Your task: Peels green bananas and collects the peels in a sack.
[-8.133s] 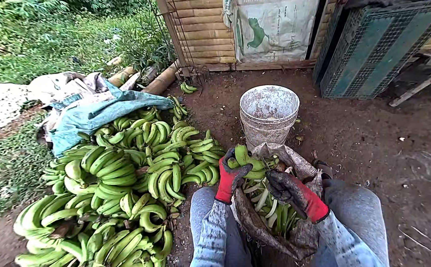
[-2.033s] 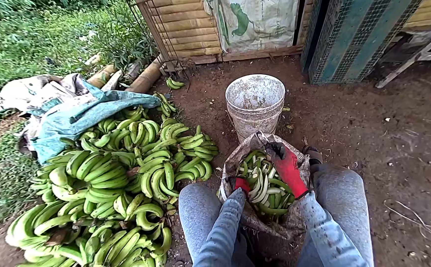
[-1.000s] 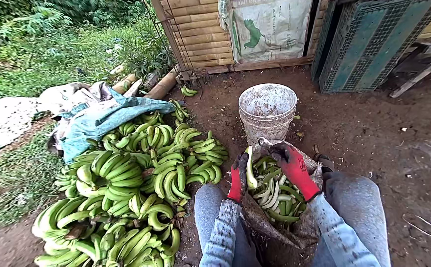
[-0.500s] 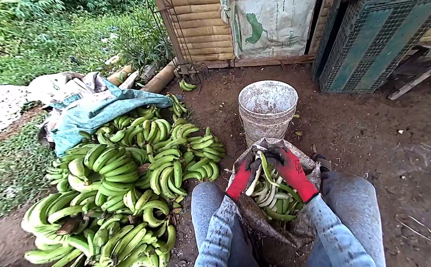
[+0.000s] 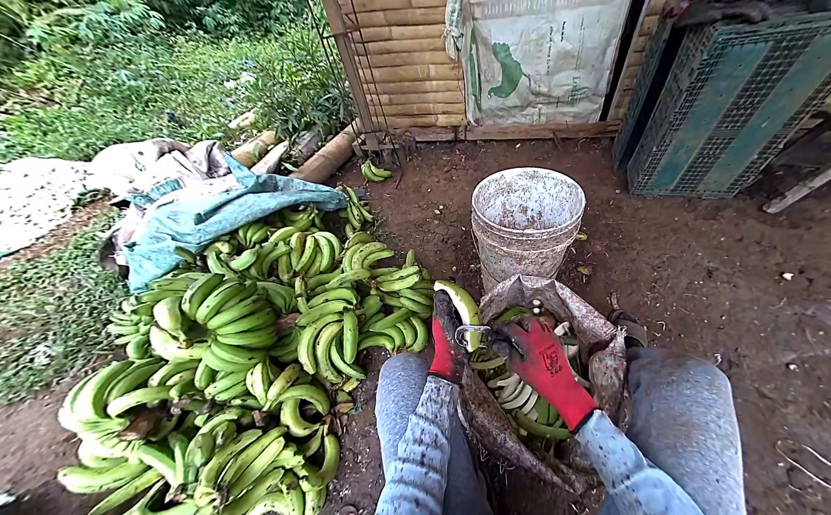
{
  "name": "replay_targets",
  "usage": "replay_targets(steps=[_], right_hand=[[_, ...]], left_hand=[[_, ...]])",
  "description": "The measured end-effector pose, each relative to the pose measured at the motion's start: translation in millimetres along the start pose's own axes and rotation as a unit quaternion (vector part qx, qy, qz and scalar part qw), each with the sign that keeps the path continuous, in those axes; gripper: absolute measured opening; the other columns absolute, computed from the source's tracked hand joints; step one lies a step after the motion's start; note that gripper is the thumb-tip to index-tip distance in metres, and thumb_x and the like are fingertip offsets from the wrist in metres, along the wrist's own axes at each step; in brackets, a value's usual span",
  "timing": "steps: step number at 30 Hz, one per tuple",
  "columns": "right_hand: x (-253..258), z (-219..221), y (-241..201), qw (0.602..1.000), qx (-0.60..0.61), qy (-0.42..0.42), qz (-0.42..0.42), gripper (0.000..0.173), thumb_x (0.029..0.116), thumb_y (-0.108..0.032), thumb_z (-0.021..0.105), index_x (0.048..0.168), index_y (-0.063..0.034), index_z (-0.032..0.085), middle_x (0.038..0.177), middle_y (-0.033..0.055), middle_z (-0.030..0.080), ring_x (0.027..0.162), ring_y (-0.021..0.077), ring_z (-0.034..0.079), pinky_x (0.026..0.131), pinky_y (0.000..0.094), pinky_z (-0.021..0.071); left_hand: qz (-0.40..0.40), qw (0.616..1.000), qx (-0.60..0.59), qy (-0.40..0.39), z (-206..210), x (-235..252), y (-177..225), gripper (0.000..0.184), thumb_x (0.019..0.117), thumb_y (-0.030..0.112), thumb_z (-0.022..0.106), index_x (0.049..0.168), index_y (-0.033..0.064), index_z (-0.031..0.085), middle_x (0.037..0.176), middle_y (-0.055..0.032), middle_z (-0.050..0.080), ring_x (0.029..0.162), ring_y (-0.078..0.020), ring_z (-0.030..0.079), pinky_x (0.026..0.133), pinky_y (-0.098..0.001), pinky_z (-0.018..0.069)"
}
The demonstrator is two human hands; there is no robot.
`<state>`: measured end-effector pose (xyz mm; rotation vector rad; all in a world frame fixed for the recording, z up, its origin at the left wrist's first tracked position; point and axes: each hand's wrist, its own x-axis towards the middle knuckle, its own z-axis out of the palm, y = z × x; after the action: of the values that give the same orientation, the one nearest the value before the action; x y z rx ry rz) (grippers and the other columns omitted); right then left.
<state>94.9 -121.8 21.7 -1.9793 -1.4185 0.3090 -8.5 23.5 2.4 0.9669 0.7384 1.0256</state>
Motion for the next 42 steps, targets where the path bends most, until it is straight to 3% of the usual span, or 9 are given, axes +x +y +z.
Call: replay_targets(steps=[7, 10, 13, 17, 25, 32, 39, 40, 42], right_hand=[[47, -14, 57, 0.985, 0.003, 0.004, 0.172, 0.036, 0.1035, -0.019, 0.055, 0.137, -0.0107, 0.064, 0.135, 0.0266, 0.061, 0.126, 0.0426, 0.059, 0.109, 0.0574, 0.0443], [45, -24, 62, 0.982, 0.038, 0.026, 0.184, 0.034, 0.1031, -0.021, 0.056, 0.134, -0.0110, 0.066, 0.128, 0.0237, 0.065, 0.120, 0.0396, 0.063, 0.104, 0.0560, 0.0482], [23, -20, 39, 0.989, 0.066, 0.040, 0.126, 0.036, 0.0998, -0.025, 0.062, 0.133, -0.0107, 0.068, 0.130, 0.0232, 0.064, 0.120, 0.0376, 0.063, 0.105, 0.0537, 0.0488], [-9, 3, 23, 0.993, 0.118, 0.029, 0.012, 0.037, 0.0914, -0.030, 0.072, 0.124, -0.0142, 0.074, 0.123, 0.0186, 0.067, 0.114, 0.0309, 0.064, 0.101, 0.0474, 0.0518], [3, 4, 8, 0.998, 0.059, 0.011, 0.037, 0.035, 0.0982, -0.023, 0.060, 0.129, -0.0108, 0.071, 0.125, 0.0222, 0.066, 0.116, 0.0372, 0.065, 0.100, 0.0514, 0.0515], [12, 8, 27, 0.997, 0.044, 0.018, 0.065, 0.038, 0.0981, -0.024, 0.061, 0.133, -0.0101, 0.069, 0.129, 0.0262, 0.063, 0.119, 0.0406, 0.063, 0.103, 0.0528, 0.0497], [34, -1, 45, 0.982, 0.040, 0.015, 0.186, 0.037, 0.1053, -0.024, 0.052, 0.136, -0.0068, 0.064, 0.129, 0.0247, 0.064, 0.121, 0.0388, 0.063, 0.105, 0.0539, 0.0477], [36, -3, 52, 0.979, 0.048, 0.024, 0.197, 0.037, 0.1051, -0.024, 0.053, 0.135, -0.0059, 0.064, 0.128, 0.0249, 0.065, 0.120, 0.0389, 0.063, 0.105, 0.0543, 0.0476], [33, -9, 55, 0.981, 0.101, 0.051, 0.158, 0.035, 0.1011, -0.023, 0.060, 0.132, -0.0070, 0.067, 0.126, 0.0219, 0.066, 0.117, 0.0344, 0.064, 0.104, 0.0507, 0.0490]], left_hand=[[-0.084, 0.899, 0.349, -0.252, 2, -27, 11, 0.041, 0.1114, 0.024, 0.039, 0.137, -0.0027, 0.055, 0.123, -0.0129, 0.065, 0.109, -0.0089, 0.062, 0.099, -0.0285, 0.0505], [-0.080, 0.907, 0.358, -0.205, 5, -29, 6, 0.038, 0.1100, 0.022, 0.044, 0.134, -0.0038, 0.057, 0.120, -0.0145, 0.066, 0.106, -0.0107, 0.063, 0.097, -0.0293, 0.0517], [-0.081, 0.962, 0.252, -0.063, 2, -6, -5, 0.039, 0.1114, 0.025, 0.041, 0.134, -0.0023, 0.056, 0.114, -0.0165, 0.066, 0.099, -0.0171, 0.065, 0.090, -0.0343, 0.0546], [-0.109, 0.992, -0.054, 0.028, 5, 2, -5, 0.039, 0.1119, 0.025, 0.028, 0.100, 0.0040, 0.058, 0.075, -0.0067, 0.063, 0.064, -0.0134, 0.064, 0.059, -0.0289, 0.0557], [-0.049, 0.981, -0.185, 0.032, 15, -14, -6, 0.042, 0.1114, 0.023, 0.022, 0.091, 0.0092, 0.056, 0.069, -0.0019, 0.062, 0.060, -0.0110, 0.063, 0.055, -0.0266, 0.0548], [0.033, 0.979, 0.196, -0.053, 15, -27, -18, 0.043, 0.1123, 0.018, 0.026, 0.137, -0.0068, 0.051, 0.119, -0.0178, 0.063, 0.106, -0.0160, 0.062, 0.096, -0.0309, 0.0507], [0.016, 0.914, 0.389, -0.111, 24, -43, -16, 0.042, 0.1102, 0.013, 0.038, 0.143, -0.0126, 0.047, 0.142, -0.0288, 0.055, 0.136, -0.0281, 0.052, 0.118, -0.0379, 0.0359], [-0.009, 0.932, 0.347, -0.099, 22, -42, -16, 0.041, 0.1113, 0.015, 0.036, 0.141, -0.0105, 0.051, 0.136, -0.0255, 0.060, 0.128, -0.0246, 0.057, 0.113, -0.0353, 0.0416], [-0.077, 0.984, 0.152, -0.048, 22, -27, -13, 0.050, 0.1141, 0.031, 0.021, 0.105, 0.0011, 0.061, 0.079, -0.0097, 0.065, 0.067, -0.0131, 0.064, 0.061, -0.0262, 0.0556]])
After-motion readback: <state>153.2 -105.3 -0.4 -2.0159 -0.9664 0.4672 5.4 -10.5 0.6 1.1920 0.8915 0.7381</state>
